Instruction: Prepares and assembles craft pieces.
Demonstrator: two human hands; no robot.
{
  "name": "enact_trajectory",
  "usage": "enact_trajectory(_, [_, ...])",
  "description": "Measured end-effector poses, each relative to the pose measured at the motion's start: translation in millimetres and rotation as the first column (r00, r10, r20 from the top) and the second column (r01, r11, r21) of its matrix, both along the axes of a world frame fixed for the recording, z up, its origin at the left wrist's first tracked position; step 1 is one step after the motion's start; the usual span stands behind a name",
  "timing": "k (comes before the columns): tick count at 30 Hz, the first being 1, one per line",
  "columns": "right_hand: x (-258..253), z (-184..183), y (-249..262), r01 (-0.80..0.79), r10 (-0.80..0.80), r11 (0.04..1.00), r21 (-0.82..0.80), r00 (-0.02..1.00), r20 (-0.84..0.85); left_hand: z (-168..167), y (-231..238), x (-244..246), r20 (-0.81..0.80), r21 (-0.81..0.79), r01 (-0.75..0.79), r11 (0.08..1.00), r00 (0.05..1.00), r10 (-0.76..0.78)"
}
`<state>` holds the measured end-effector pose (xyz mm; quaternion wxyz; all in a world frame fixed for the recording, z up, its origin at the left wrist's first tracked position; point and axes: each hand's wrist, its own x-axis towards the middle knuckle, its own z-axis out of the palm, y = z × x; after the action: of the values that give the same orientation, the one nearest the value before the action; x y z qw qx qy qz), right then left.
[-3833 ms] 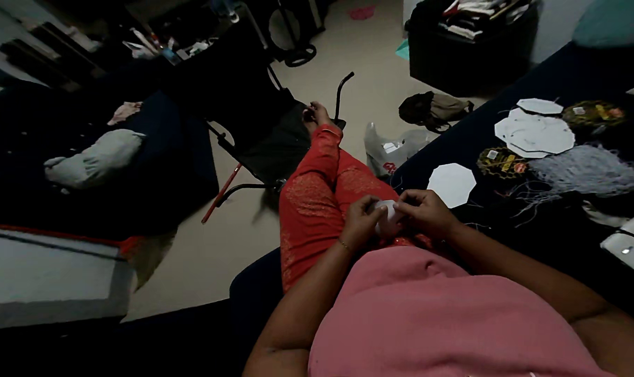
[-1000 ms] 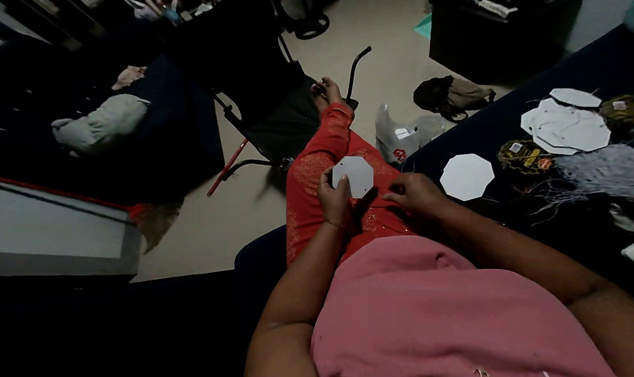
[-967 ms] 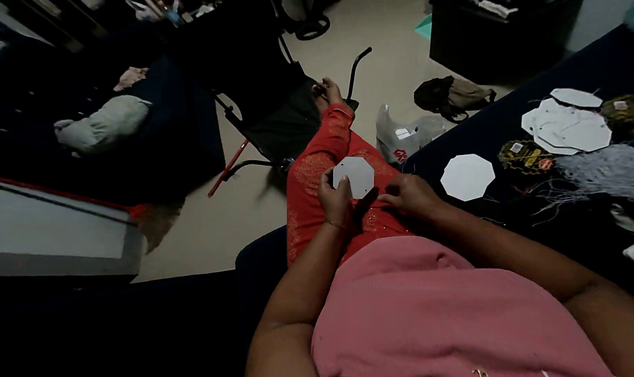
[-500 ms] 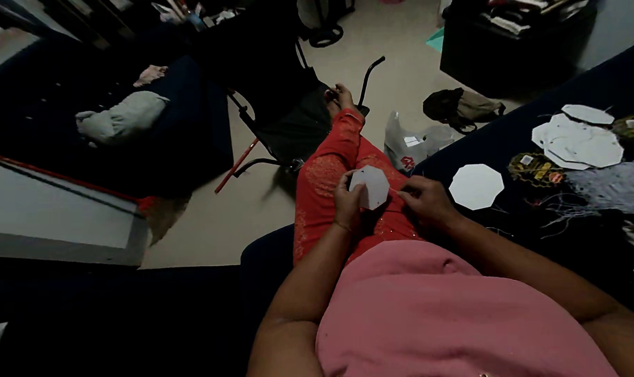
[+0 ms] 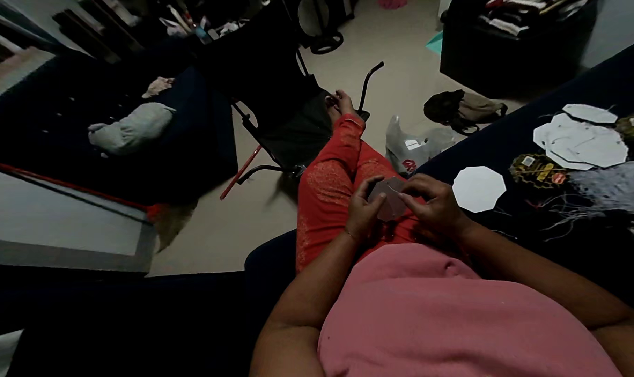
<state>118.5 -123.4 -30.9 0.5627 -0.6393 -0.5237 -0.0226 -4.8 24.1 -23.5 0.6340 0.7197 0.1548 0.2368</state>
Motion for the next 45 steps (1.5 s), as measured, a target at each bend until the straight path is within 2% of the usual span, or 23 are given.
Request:
enact_trajectory(5, [0.3, -1.8, 1.8, 0.007, -0.007, 1.0, -0.001, 1.0, 0.014, -2.6, -0.4, 0.1, 0.043, 0.061, 0.02, 0.998, 0.999, -0.023])
enact_trajectory(19, [-0.4, 1.4, -0.4, 0.13, -0.13, 0.991, -0.029, 0.991, 0.027, -0.8, -2.9, 0.7, 0.027, 0.075, 0.008, 0.997, 1.0, -0.01])
enact_trajectory(24, [1.1, -0.4, 0.8, 0.118, -0.118, 0.992, -0.042, 0.993, 0.02, -1.2, -3.9, 0.5, 0.028, 0.08, 0.0, 0.997, 1.0, -0.003])
enact_trajectory(40, [-2.8, -0.9, 1.4, 0.134, -0.132, 0.988, -0.073, 0.991, 0.03, 0.6, -10.6, 0.2, 0.016, 0.372, 0.018, 0.928, 1.0, -0.026])
enact_trajectory(45, [-2.6, -2.2, -1.5, 0.134, -0.133, 0.986, -0.098, 0.991, 0.015, 3.5, -12.3, -0.9, -0.009, 0.42, 0.06, 0.906, 0.998, -0.061])
